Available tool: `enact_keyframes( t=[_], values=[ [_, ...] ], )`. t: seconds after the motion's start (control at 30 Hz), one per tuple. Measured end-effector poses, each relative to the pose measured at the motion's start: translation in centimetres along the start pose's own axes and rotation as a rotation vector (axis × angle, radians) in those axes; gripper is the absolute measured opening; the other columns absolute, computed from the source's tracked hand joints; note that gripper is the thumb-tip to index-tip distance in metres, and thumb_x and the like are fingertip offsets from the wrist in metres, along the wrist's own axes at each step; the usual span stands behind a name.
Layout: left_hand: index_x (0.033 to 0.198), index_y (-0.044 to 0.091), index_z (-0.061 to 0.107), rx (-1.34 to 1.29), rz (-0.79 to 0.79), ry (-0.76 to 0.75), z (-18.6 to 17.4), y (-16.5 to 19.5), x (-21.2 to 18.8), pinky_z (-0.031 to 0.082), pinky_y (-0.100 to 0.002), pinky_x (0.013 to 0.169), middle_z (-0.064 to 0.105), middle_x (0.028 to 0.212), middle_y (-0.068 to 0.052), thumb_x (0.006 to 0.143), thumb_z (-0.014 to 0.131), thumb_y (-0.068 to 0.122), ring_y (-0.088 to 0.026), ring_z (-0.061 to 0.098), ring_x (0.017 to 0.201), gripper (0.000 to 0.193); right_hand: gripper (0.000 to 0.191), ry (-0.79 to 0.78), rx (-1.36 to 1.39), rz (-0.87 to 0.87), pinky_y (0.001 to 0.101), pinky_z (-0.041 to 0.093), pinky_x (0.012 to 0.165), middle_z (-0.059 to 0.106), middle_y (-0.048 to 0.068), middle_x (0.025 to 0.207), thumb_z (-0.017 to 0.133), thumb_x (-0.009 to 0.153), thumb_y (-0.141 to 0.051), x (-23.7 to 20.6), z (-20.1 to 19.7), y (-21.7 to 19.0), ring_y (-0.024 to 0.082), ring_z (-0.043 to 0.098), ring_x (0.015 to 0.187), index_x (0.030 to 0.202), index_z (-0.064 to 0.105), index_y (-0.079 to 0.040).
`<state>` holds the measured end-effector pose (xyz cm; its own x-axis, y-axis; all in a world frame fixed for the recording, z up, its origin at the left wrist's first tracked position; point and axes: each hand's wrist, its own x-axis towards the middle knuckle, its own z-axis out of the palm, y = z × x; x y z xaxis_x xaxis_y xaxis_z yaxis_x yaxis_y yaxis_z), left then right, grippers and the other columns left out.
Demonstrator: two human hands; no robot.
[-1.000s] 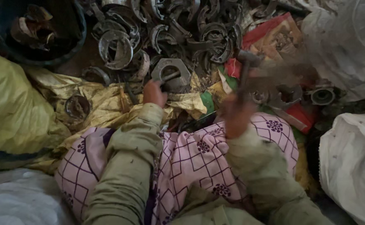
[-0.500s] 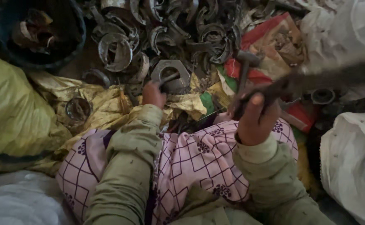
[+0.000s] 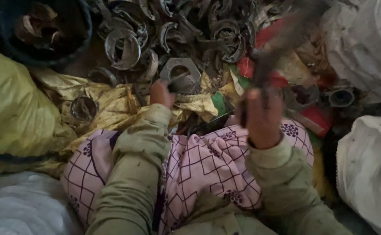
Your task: The person sits on the floor and uses a hammer to strike a metal part placed on a hexagonal anvil. They repeatedly pick up metal pieces, position them, and hammer them into shape, then set them aside.
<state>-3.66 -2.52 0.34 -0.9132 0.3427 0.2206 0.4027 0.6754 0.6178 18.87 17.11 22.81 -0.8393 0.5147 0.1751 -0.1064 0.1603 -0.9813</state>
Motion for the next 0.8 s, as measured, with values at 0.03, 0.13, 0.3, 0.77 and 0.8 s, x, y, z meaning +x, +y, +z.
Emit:
enact_keyframes(
  t=[0.03,0.13,0.3,0.77,0.8],
  values=[
    [0.103,0.001,0.076,-0.018,0.015,0.011,0.2,-0.1,0.0,0.05,-0.053,0.097,0.067,0.113,-0.028,0.066,0.078,0.008,-0.048,0.062,0.107,0.037,0.032,0.062,-0.009,-0.104,0.027,0.038,0.047,0.059,0.001,0.07,0.05,0.114,-0.033,0.0,0.0,-0.1,0.01,0.052,0.052,0.097,0.056,-0.007],
    [0.103,0.001,0.076,-0.008,0.03,0.031,0.1,0.1,-0.1,0.05,-0.052,0.1,0.067,0.113,-0.029,0.065,0.079,0.009,-0.048,0.062,0.108,0.039,0.039,0.185,-0.094,-0.276,0.0349,0.041,0.054,0.06,0.006,0.071,0.052,0.111,-0.04,0.1,0.5,4.0,0.018,0.055,0.058,0.097,0.061,-0.005],
    [0.102,-0.002,0.075,0.001,-0.002,-0.018,-0.7,0.6,0.3,0.048,-0.054,0.098,0.066,0.109,-0.031,0.061,0.081,0.011,-0.05,0.06,0.107,0.043,0.052,-0.524,-0.997,0.271,0.048,0.047,0.066,0.063,0.015,0.073,0.055,0.107,-0.051,0.1,4.1,14.1,0.032,0.06,0.069,0.096,0.068,-0.002],
    [0.098,0.002,0.074,0.009,0.011,0.02,-0.1,1.1,0.3,0.048,-0.054,0.099,0.068,0.108,-0.027,0.067,0.074,0.005,-0.047,0.061,0.108,0.031,0.037,0.115,-0.334,-0.241,0.0381,0.044,0.059,0.064,0.011,0.078,0.054,0.112,-0.04,0.7,1.4,8.1,0.025,0.058,0.066,0.107,0.064,-0.005],
    [0.099,0.001,0.074,0.015,0.046,0.063,-0.2,1.2,0.2,0.049,-0.054,0.098,0.068,0.108,-0.028,0.065,0.074,0.004,-0.048,0.061,0.107,0.035,0.038,-0.007,-0.58,-0.188,0.0402,0.045,0.06,0.065,0.013,0.078,0.054,0.111,-0.04,0.9,2.5,10.8,0.028,0.059,0.068,0.107,0.065,-0.004]
  ],
)
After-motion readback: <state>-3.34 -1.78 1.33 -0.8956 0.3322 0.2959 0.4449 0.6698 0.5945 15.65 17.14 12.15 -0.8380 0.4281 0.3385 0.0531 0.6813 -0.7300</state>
